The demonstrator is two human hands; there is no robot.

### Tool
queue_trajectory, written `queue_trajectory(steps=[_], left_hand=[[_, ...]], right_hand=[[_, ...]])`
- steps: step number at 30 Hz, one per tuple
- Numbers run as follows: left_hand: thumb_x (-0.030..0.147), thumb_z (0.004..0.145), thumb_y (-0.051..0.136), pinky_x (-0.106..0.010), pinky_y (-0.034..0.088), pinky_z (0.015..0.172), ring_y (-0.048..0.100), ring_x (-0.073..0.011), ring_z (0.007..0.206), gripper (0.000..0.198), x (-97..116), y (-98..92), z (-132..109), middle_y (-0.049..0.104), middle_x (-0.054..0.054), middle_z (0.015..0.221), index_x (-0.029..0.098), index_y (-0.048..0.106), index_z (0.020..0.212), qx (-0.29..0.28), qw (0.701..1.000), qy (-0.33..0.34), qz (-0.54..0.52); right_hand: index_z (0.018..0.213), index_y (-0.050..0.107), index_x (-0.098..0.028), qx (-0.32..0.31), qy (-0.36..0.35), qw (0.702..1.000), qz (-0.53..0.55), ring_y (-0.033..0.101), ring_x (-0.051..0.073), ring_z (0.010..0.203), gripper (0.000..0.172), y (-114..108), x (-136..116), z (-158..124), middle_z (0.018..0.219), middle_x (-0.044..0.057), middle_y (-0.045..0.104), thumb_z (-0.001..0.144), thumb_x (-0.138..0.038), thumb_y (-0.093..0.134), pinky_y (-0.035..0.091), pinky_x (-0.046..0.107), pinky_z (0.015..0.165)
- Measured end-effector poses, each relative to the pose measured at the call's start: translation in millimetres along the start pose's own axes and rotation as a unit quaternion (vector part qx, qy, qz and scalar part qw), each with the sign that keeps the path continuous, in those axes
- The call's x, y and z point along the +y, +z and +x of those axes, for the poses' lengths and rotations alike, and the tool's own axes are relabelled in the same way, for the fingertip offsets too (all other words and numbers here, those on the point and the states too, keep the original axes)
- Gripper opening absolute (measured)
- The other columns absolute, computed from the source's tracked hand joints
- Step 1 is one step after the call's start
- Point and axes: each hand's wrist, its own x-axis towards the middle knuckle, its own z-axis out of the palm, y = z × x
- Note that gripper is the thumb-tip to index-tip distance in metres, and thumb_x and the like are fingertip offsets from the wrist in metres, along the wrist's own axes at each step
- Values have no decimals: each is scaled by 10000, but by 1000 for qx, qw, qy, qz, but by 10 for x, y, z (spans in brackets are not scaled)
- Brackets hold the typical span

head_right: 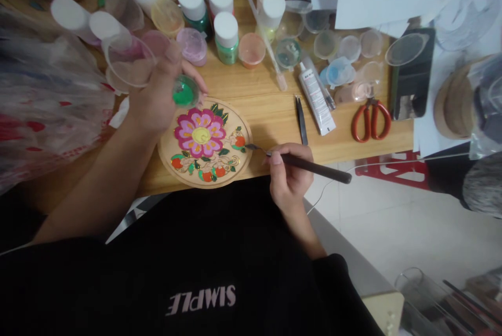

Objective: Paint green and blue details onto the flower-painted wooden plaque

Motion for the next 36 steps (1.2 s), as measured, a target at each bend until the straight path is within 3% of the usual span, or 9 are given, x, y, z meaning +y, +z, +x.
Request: queue_trajectory(steps=[6,22,29,36], left_hand=[[794,910,520,-283,366,493,490,-102,443,710,-12,2,-12,551,-15,502,188,686,580,11,1000,7,8],[824,823,615,-256,332,437,485,-86,419,699,44,24,-14,546,-7,493,181,668,555,7,999,-13,-40],[799,911,494,-267,351,453,496,-92,430,730,-7,-1,-7,531,-19,499,168,651,580,-5,1000,-19,-17],[802,894,541,-262,360,477,498,-92,443,719,-8,-15,-6,550,-15,507,170,659,573,-11,1000,-1,-7]], right_hand=[[969,609,-292,0,13,1000,-24,638,154,574,78,-5,-22,-6,761,-35,638,962,-317,682,544,334,522],[996,626,-296,-9,4,999,-34,645,162,592,56,-25,-9,-22,780,-27,628,970,-280,673,528,347,557],[984,634,-313,-13,-5,998,-54,649,176,596,43,-34,-34,-24,791,-16,637,966,-310,673,549,360,547],[991,636,-312,-11,7,999,-47,666,168,597,59,-40,-4,-38,794,-18,647,961,-315,687,561,350,542]])
